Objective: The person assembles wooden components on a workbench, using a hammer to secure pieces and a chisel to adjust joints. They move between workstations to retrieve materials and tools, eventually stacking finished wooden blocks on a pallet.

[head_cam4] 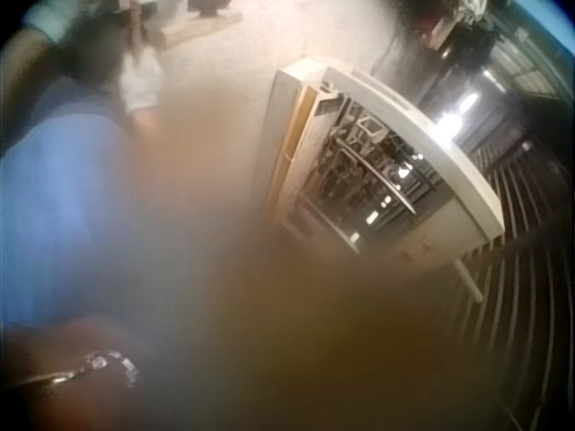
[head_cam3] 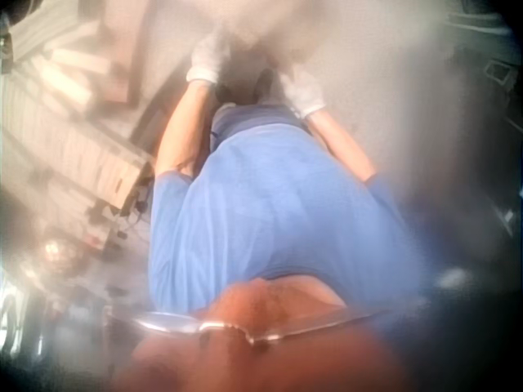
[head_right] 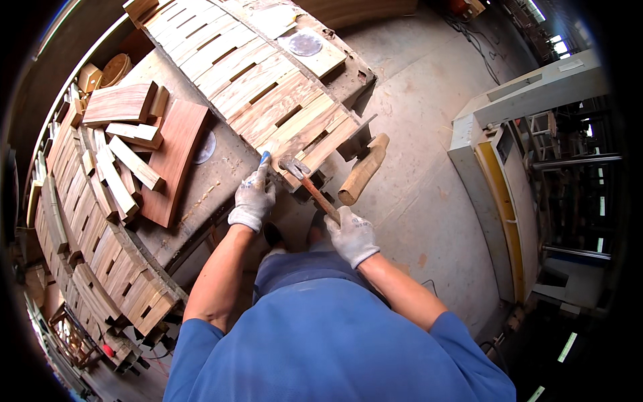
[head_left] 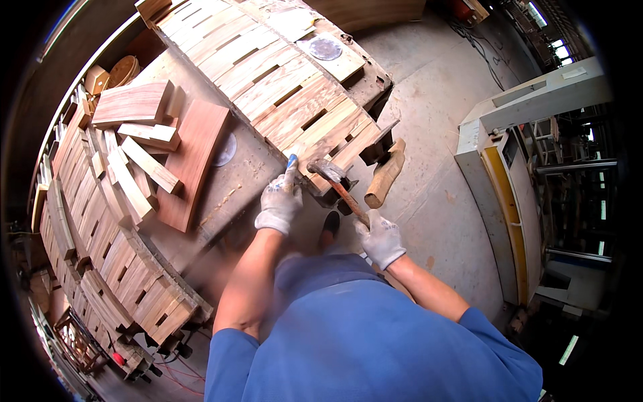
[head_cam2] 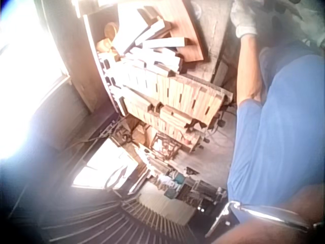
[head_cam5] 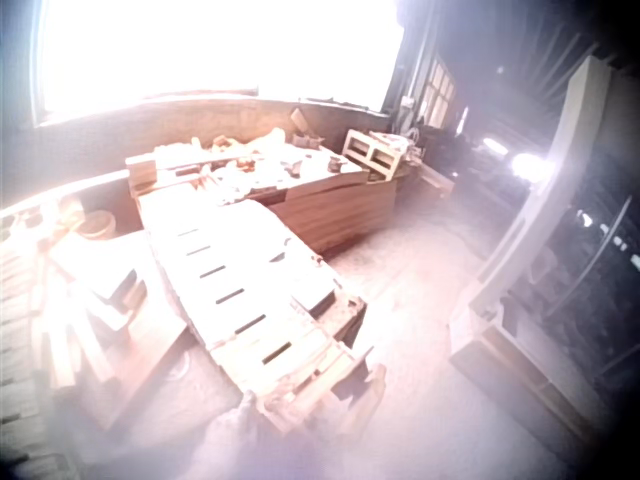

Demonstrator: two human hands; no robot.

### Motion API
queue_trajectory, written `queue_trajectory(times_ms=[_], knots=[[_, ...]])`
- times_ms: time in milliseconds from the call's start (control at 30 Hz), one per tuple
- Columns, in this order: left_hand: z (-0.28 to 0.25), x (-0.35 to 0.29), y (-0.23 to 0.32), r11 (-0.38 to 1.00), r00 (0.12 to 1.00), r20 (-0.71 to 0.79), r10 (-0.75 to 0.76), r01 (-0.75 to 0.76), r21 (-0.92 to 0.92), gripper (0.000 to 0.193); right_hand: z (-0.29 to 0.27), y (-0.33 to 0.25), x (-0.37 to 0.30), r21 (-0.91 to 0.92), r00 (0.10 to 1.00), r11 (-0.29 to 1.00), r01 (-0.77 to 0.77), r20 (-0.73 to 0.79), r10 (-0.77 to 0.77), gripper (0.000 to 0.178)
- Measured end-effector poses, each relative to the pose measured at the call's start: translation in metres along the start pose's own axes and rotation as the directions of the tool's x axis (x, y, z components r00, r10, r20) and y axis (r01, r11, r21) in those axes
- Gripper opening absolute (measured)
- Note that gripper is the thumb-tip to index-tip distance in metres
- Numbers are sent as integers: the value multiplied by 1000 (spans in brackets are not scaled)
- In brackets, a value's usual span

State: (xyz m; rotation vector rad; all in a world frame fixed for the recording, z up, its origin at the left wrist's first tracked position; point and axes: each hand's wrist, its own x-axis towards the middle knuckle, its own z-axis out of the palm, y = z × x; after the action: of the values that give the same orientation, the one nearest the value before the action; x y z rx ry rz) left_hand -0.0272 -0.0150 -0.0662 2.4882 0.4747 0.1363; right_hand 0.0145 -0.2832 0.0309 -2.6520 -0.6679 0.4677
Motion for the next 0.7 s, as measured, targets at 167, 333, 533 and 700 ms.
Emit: queue_trajectory(times_ms=[167,333,533,700], knots=[[0,1,-1,1000,1000,2,1,-1,-11,84,4,9,0,30,1000,1000,4,-12,-4,30],[2,0,-1,999,999,-42,16,-18,-31,83,-8,-4,3,97,998,994,-57,-34,60,31],[2,1,-1,998,999,-40,16,-18,-55,82,-5,6,11,51,991,994,-92,-94,97,29],[3,0,-2,999,999,-52,9,-11,-39,82,-13,0,17,59,984,982,-177,-28,179,29]])
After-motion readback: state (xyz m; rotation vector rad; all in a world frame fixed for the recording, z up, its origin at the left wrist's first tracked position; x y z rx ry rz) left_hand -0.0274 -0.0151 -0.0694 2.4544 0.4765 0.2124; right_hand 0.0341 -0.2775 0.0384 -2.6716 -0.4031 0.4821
